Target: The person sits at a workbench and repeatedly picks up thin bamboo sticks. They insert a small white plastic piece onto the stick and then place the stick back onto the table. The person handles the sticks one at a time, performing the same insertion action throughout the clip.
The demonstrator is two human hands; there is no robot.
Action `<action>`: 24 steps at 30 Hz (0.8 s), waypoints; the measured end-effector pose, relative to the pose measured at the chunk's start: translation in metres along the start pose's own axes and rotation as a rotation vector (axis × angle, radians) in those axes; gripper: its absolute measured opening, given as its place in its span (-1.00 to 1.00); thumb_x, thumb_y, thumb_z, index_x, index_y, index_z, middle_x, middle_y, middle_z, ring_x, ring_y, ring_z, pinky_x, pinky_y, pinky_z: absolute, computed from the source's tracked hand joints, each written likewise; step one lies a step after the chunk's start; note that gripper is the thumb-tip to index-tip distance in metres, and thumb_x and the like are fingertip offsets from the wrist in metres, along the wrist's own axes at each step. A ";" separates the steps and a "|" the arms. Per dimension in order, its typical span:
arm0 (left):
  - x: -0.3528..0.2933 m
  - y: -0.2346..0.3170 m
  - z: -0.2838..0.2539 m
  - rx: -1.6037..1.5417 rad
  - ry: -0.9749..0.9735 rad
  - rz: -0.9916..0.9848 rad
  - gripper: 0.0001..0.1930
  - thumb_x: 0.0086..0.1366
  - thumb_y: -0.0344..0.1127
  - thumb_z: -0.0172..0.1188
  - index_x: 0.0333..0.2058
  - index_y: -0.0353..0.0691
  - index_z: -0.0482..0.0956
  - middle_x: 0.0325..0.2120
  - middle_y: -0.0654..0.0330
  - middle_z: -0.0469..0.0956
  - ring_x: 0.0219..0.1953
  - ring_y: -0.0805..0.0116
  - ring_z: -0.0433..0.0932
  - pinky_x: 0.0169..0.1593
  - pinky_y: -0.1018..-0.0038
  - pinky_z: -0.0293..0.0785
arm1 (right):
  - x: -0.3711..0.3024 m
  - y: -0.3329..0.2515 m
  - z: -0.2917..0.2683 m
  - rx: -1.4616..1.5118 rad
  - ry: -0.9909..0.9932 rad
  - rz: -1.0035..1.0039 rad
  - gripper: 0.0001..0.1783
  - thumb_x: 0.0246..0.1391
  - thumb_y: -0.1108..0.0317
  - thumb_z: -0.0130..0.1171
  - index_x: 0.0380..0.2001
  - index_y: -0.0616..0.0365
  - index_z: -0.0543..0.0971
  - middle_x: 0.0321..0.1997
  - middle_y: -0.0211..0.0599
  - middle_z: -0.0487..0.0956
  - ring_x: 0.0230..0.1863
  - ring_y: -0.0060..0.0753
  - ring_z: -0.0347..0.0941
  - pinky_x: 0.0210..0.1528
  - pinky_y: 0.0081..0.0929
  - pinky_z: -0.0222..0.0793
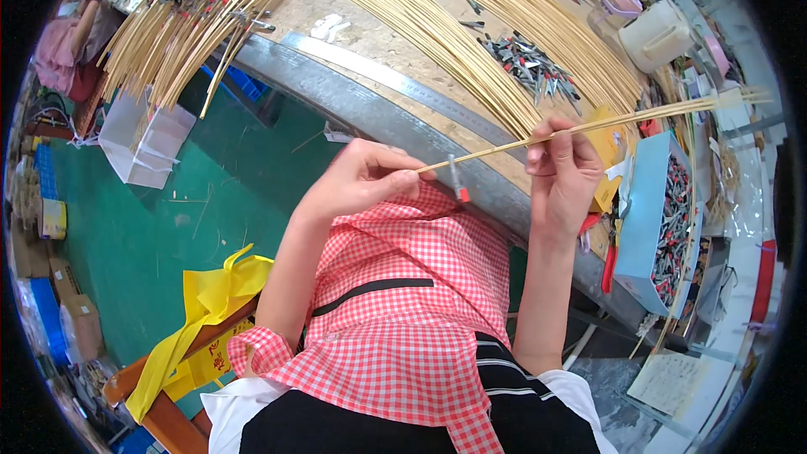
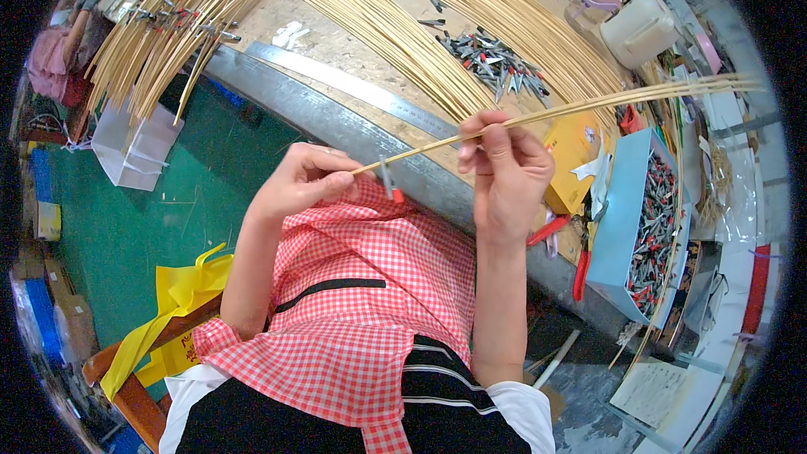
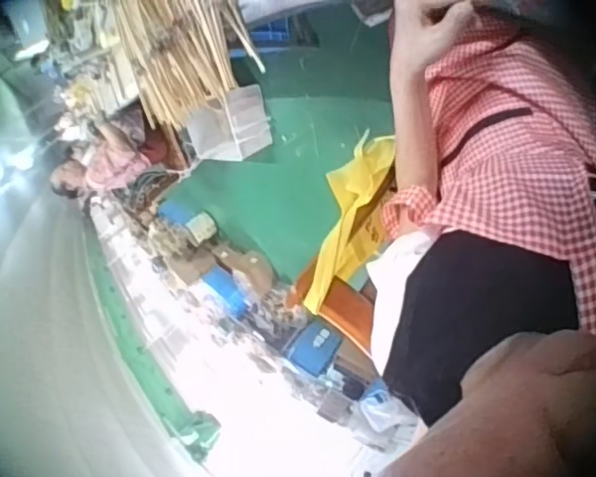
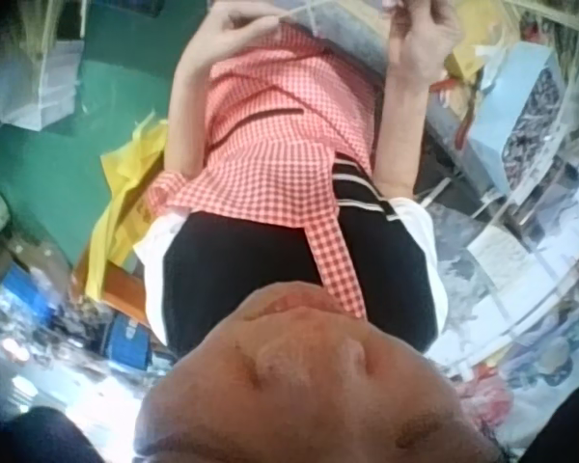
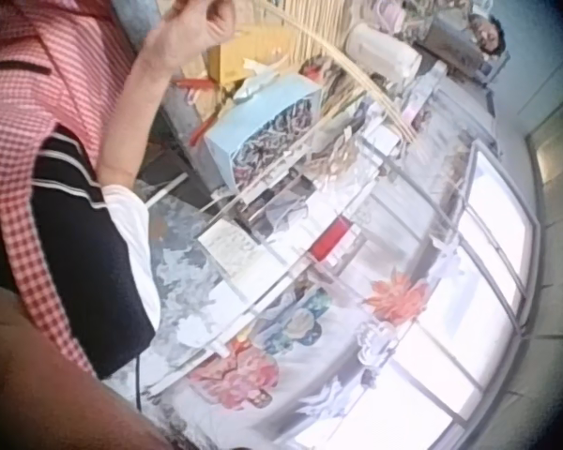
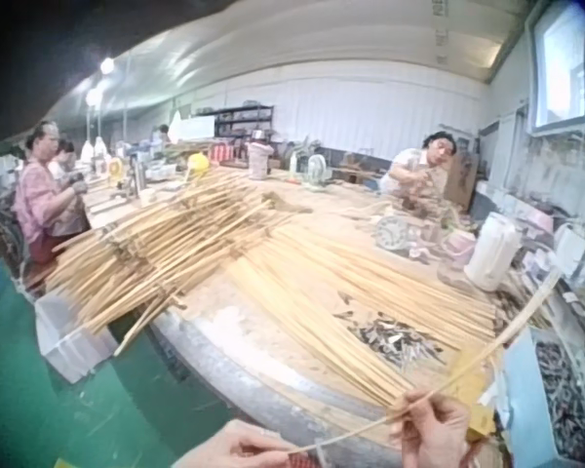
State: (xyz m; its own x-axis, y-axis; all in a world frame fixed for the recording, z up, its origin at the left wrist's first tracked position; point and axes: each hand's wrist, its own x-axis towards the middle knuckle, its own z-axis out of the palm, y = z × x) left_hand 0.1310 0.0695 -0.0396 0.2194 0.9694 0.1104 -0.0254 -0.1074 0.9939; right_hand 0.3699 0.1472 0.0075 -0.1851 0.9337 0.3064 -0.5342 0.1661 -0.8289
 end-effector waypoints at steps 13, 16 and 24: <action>-0.015 0.058 0.028 0.625 0.293 0.475 -0.75 -0.08 -0.49 0.36 -0.33 -0.29 0.66 -0.45 0.10 0.61 -0.42 0.28 0.62 -0.36 0.51 0.51 | -0.077 0.067 0.072 -0.002 -0.284 0.220 -0.90 0.13 0.58 0.10 -0.32 0.36 0.58 -0.30 -0.35 0.60 -0.23 -0.60 0.47 -0.18 -0.58 0.44; -0.017 0.059 0.029 0.571 0.303 0.462 -0.81 -0.06 -0.50 0.35 -0.38 -0.30 0.66 -0.52 0.12 0.60 -0.49 0.30 0.60 -0.43 0.52 0.49 | -0.080 0.073 0.072 -0.086 -0.301 0.211 -0.89 0.12 0.58 0.10 -0.28 0.36 0.58 -0.27 -0.36 0.59 -0.22 -0.60 0.47 -0.17 -0.58 0.44; -0.013 0.056 0.028 0.564 0.362 0.410 -0.87 -0.02 -0.52 0.33 -0.41 -0.30 0.66 -0.54 0.11 0.60 -0.52 0.31 0.60 -0.48 0.55 0.46 | -0.047 0.005 0.062 -0.311 -0.101 0.231 -0.82 0.05 0.61 0.15 -0.23 0.38 0.58 -0.31 -0.18 0.60 -0.34 -0.48 0.52 -0.36 -0.60 0.47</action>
State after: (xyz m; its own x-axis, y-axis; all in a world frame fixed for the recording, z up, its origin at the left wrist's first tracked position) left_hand 0.1538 0.0448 0.0144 -0.0341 0.8297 0.5571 0.4843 -0.4739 0.7354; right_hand 0.3253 0.0845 0.0182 -0.3598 0.9243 0.1270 -0.1967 0.0579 -0.9788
